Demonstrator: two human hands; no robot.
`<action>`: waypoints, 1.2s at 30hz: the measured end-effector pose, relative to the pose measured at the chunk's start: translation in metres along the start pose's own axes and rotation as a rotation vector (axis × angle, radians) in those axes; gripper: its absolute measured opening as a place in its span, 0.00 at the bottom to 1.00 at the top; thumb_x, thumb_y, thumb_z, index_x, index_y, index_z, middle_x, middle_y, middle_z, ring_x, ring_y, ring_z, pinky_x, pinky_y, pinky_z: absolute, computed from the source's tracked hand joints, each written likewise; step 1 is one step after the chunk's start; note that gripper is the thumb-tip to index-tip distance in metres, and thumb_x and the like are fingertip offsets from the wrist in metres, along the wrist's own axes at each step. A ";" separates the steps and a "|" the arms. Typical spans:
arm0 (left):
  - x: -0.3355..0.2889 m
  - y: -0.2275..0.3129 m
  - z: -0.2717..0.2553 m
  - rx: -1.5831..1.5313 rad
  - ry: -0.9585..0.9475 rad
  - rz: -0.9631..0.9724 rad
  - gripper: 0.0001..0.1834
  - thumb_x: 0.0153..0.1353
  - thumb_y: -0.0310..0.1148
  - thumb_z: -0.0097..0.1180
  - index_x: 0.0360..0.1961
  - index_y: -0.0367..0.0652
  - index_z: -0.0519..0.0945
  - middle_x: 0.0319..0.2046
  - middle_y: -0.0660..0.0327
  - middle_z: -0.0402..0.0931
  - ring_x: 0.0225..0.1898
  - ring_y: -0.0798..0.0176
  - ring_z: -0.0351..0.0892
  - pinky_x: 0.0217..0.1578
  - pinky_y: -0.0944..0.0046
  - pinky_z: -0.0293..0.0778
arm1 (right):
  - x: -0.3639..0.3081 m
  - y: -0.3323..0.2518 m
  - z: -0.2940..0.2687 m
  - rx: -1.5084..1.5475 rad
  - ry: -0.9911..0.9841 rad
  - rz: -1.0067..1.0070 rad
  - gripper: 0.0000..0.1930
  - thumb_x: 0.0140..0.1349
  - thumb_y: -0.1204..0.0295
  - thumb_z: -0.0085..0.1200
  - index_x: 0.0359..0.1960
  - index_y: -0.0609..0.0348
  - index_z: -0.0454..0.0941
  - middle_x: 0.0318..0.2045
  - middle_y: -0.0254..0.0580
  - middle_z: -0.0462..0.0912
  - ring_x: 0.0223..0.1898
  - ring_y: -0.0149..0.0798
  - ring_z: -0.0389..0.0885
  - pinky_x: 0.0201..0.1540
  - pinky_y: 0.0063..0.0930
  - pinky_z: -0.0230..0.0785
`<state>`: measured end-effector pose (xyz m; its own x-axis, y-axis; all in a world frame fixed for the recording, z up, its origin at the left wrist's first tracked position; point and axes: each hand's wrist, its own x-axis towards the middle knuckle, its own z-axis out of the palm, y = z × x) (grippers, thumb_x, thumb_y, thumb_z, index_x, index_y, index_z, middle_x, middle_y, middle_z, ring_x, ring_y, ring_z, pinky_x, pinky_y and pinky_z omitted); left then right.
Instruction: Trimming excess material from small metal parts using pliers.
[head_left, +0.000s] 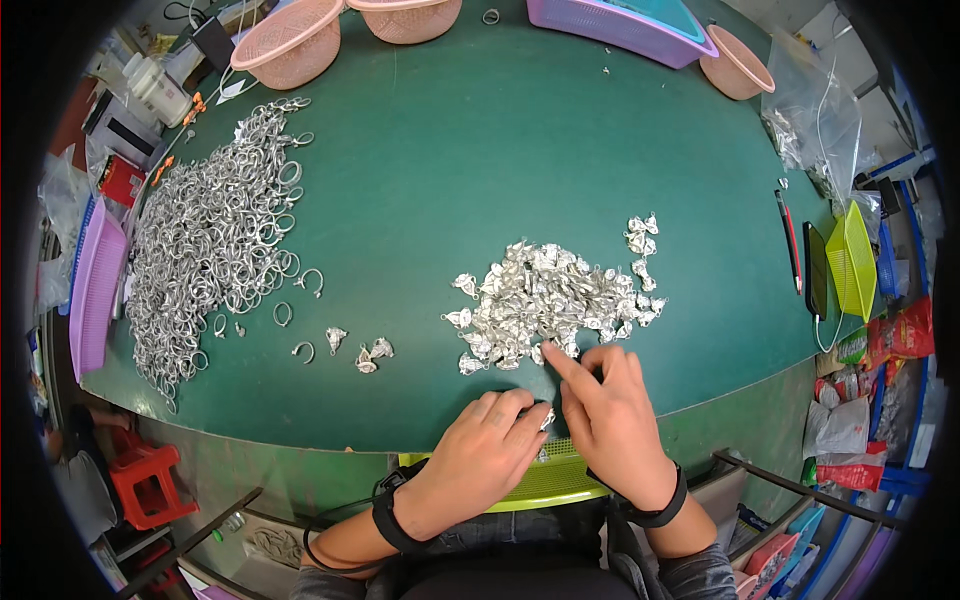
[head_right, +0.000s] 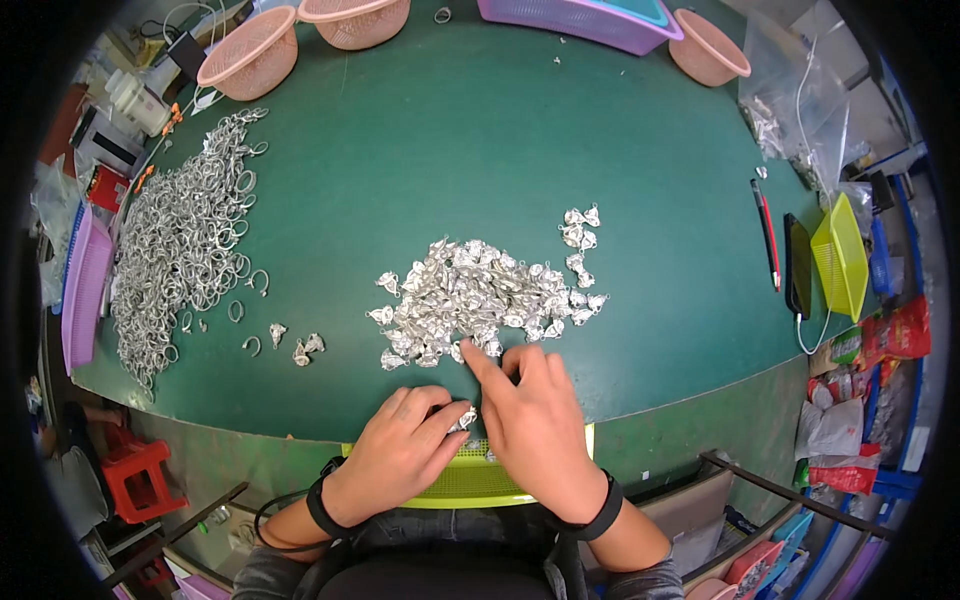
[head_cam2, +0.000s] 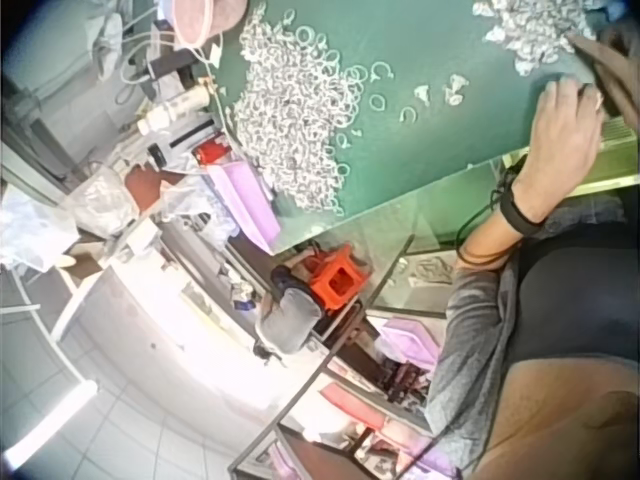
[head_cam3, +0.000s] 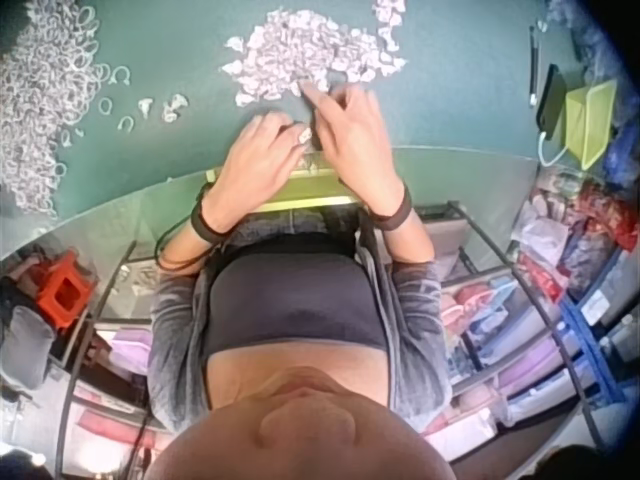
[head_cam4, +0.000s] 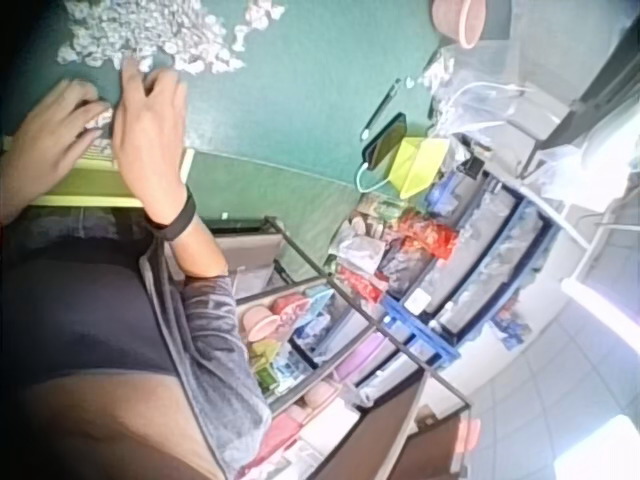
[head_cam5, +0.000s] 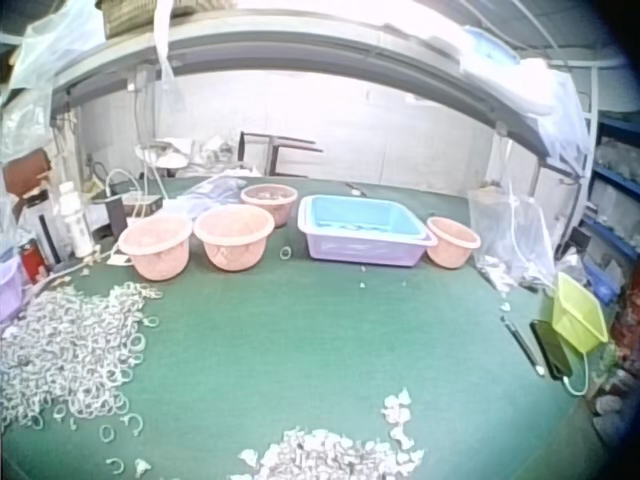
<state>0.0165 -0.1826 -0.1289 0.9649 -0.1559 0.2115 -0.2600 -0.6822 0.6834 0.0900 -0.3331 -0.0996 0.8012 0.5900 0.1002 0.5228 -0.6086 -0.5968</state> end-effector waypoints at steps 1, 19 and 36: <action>-0.002 -0.001 -0.002 0.002 0.001 -0.002 0.17 0.50 0.27 0.61 0.43 0.36 0.76 0.37 0.56 0.69 0.35 0.56 0.70 0.38 0.61 0.70 | -0.002 0.001 0.000 -0.038 -0.045 -0.012 0.20 0.51 0.81 0.54 0.48 0.56 0.78 0.31 0.43 0.70 0.33 0.44 0.67 0.36 0.33 0.63; 0.000 0.001 -0.002 -0.025 0.015 -0.051 0.21 0.51 0.30 0.62 0.47 0.37 0.75 0.38 0.56 0.68 0.35 0.56 0.70 0.37 0.61 0.70 | -0.017 0.010 -0.008 0.089 -0.078 0.010 0.18 0.48 0.82 0.53 0.43 0.54 0.80 0.31 0.42 0.71 0.33 0.45 0.68 0.37 0.34 0.64; 0.002 0.006 0.002 0.009 0.126 -0.061 0.14 0.49 0.27 0.63 0.38 0.38 0.77 0.33 0.57 0.72 0.30 0.57 0.74 0.30 0.62 0.72 | -0.009 0.010 0.003 0.079 0.032 0.075 0.12 0.50 0.78 0.60 0.37 0.61 0.76 0.37 0.45 0.72 0.38 0.48 0.69 0.41 0.36 0.64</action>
<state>0.0169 -0.1887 -0.1255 0.9663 -0.0236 0.2564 -0.2005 -0.6938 0.6917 0.0873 -0.3433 -0.1086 0.8466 0.5265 0.0779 0.4377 -0.6055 -0.6646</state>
